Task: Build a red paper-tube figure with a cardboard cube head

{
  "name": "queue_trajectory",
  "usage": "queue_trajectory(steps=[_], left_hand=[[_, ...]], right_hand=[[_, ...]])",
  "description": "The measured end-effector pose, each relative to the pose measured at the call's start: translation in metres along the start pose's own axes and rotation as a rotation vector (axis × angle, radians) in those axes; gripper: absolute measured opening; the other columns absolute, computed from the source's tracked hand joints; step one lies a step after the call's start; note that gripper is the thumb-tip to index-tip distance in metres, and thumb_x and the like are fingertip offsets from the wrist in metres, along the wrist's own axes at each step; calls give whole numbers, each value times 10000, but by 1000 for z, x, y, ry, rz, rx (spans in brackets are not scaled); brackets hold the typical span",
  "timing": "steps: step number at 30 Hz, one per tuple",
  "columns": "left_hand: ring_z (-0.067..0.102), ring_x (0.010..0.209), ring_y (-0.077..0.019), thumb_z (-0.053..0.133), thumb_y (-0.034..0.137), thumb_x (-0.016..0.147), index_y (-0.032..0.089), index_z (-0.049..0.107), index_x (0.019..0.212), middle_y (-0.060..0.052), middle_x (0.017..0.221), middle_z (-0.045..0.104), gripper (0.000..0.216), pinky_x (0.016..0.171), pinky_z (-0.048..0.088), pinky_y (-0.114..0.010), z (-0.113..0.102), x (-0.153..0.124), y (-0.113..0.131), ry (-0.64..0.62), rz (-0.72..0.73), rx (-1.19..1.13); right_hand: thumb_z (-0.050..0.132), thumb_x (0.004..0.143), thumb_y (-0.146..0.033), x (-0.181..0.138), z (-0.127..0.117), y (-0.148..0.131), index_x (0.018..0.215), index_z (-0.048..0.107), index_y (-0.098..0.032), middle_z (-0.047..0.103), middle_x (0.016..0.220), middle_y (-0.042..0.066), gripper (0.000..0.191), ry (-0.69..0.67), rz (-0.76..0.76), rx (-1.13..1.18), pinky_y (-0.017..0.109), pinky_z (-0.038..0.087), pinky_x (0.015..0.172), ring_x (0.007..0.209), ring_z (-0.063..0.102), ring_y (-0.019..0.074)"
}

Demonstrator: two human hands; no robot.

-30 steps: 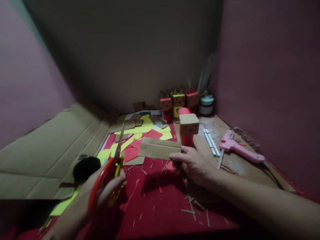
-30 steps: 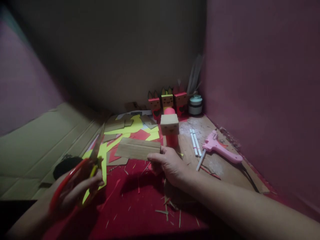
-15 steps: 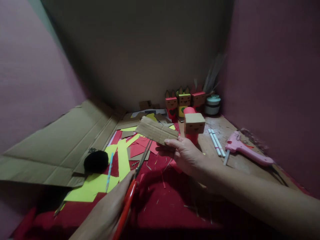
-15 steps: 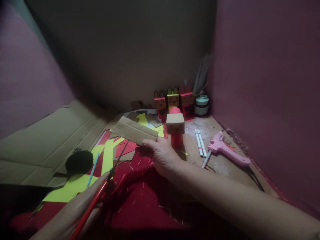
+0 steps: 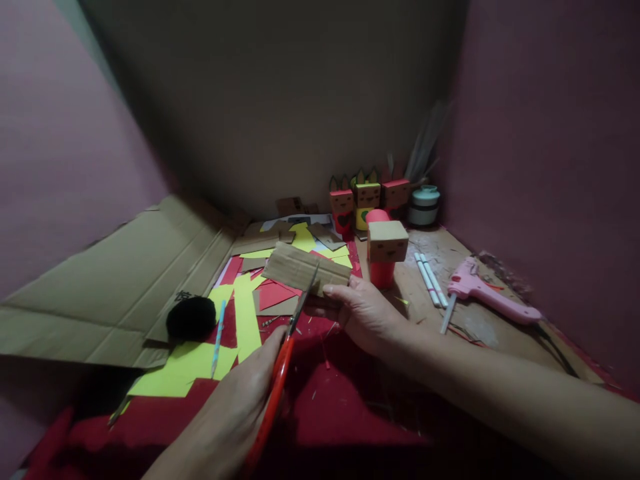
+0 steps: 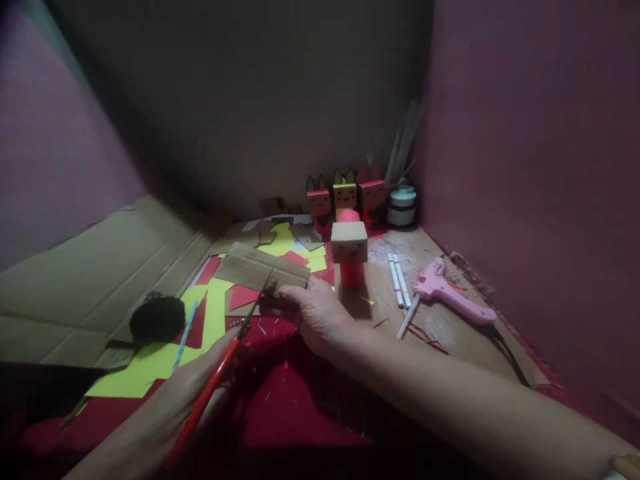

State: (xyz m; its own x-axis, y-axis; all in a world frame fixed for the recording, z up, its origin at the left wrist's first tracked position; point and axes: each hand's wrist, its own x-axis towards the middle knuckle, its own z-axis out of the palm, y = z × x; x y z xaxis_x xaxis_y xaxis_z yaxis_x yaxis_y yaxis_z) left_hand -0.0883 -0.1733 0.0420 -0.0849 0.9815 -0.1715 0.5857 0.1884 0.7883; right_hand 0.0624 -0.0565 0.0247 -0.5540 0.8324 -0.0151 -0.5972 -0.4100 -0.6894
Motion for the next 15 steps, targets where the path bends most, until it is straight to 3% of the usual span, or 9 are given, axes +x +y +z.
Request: queue_trajectory(steps=[5,10,15], left_hand=[[713,784,-284,564,549,841,208,687,1094,-82,824,752,442,661,587,-351,5,0,12,32,-157,-173],[714,783,-310,496,690,849,196,716,998,-93,714,724,561,684,599,-395,4,0,31,-8,-156,-251],[695,686,-302,476,745,841,212,724,1038,-84,682,712,620,626,588,-421,11,5,24,1,-172,-239]], right_hand=[[728,652,-170,0,-1,-1,914,661,-167,733,883,97,270,-34,14,-47,393,593,778,856,709,240],[689,682,-142,2,-4,-1,972,671,-163,728,902,103,292,-28,33,-63,374,589,751,856,705,235],[694,673,-122,3,-6,0,936,667,-165,740,885,91,268,-17,51,-48,339,589,712,810,705,217]])
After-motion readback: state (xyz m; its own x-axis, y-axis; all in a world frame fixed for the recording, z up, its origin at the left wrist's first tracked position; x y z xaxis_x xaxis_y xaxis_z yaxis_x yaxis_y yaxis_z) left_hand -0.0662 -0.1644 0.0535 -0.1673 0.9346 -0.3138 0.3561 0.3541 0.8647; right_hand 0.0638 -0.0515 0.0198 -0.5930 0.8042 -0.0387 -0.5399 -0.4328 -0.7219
